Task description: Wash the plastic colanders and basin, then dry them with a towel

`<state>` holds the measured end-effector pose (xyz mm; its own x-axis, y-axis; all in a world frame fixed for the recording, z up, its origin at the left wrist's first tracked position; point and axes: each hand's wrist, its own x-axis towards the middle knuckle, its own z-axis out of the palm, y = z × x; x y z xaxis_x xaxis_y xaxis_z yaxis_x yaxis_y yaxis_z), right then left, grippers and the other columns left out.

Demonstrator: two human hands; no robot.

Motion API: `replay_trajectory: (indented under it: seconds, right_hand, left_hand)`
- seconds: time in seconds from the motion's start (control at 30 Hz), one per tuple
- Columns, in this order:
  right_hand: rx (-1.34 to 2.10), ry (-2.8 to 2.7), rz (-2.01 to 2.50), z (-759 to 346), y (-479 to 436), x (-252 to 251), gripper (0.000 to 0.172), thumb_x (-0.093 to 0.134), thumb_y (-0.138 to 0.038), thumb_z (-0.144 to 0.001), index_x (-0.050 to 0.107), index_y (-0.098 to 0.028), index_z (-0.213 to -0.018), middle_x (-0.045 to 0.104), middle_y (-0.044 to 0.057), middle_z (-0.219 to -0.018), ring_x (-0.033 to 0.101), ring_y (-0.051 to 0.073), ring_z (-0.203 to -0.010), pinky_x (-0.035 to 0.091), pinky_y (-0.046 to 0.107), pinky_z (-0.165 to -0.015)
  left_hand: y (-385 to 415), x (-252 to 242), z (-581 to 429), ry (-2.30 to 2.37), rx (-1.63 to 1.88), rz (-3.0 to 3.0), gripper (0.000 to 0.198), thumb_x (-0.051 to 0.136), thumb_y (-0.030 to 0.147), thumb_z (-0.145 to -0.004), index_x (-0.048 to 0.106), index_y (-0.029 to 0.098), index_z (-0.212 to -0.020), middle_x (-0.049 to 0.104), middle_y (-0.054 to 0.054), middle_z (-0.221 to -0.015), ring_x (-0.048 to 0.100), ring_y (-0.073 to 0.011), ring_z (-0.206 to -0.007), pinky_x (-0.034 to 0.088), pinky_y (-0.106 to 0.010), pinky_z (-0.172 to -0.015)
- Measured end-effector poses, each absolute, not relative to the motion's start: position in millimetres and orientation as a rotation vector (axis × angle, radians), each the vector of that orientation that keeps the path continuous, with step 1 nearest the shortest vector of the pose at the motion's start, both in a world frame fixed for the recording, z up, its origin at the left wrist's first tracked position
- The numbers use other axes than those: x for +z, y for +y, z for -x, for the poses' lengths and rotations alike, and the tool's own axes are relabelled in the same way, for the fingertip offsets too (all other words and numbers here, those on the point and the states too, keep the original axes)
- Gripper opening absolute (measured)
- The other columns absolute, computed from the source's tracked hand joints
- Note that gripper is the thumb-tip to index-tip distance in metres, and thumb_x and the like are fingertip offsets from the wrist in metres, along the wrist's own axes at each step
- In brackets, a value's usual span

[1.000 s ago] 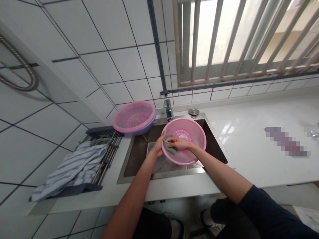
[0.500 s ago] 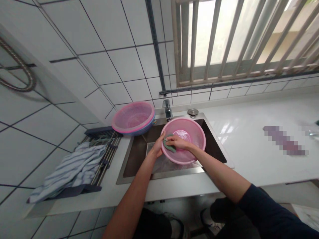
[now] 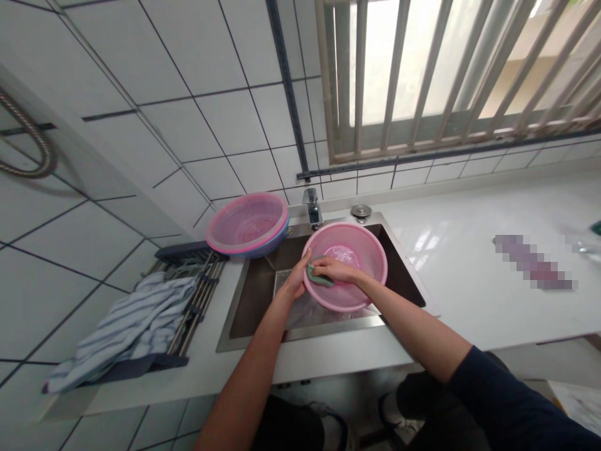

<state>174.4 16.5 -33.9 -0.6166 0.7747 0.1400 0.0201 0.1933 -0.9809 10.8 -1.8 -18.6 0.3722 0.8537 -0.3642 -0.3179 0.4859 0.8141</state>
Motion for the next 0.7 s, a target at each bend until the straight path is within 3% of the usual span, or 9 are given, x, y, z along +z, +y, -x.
replay_trajectory:
  seconds: [0.1,0.27,0.5,0.7]
  right_hand:
    - [1.466,-1.817,0.733,-173.2,14.8,-33.6,0.027,0.065,-0.045,-0.085,0.068,-0.019,-0.077,0.064,0.000,-0.073,0.052,0.016,-0.069,0.041,0.027,-0.066]
    - [1.190,-1.314,0.898,-186.2,25.9,-23.7,0.028,0.063,-0.048,-0.087,0.069,-0.020,-0.090,0.069,0.003,-0.090,0.057,0.018,-0.082,0.046,0.028,-0.076]
    - [1.485,-1.853,0.778,-171.9,16.1,-38.3,0.028,0.062,-0.044,-0.082,0.064,-0.019,-0.072,0.057,-0.001,-0.067,0.045,0.014,-0.064,0.037,0.027,-0.062]
    - [1.251,-1.413,0.910,-182.2,27.7,-33.5,0.028,0.059,-0.047,-0.084,0.063,-0.020,-0.078,0.060,0.000,-0.076,0.048,0.016,-0.070,0.039,0.027,-0.064]
  left_hand:
    - [-2.9,-17.8,-8.6,0.875,0.822,-0.722,0.051,0.062,0.052,-0.104,0.075,0.010,-0.131,0.083,-0.019,-0.107,0.082,-0.0325,-0.102,0.064,-0.046,-0.100]
    - [-4.0,-15.0,-23.7,0.818,0.941,-0.741,0.047,0.066,0.047,-0.104,0.073,0.014,-0.137,0.080,-0.017,-0.126,0.075,-0.0305,-0.123,0.052,-0.046,-0.118]
    - [-3.1,-18.6,-12.1,0.872,0.852,-0.733,0.053,0.065,0.054,-0.102,0.076,0.009,-0.128,0.083,-0.018,-0.103,0.082,-0.0310,-0.098,0.065,-0.043,-0.097]
    - [-5.1,-15.5,-23.0,0.847,0.922,-0.744,0.047,0.066,0.046,-0.104,0.073,0.012,-0.136,0.082,-0.017,-0.120,0.078,-0.0304,-0.116,0.057,-0.045,-0.112]
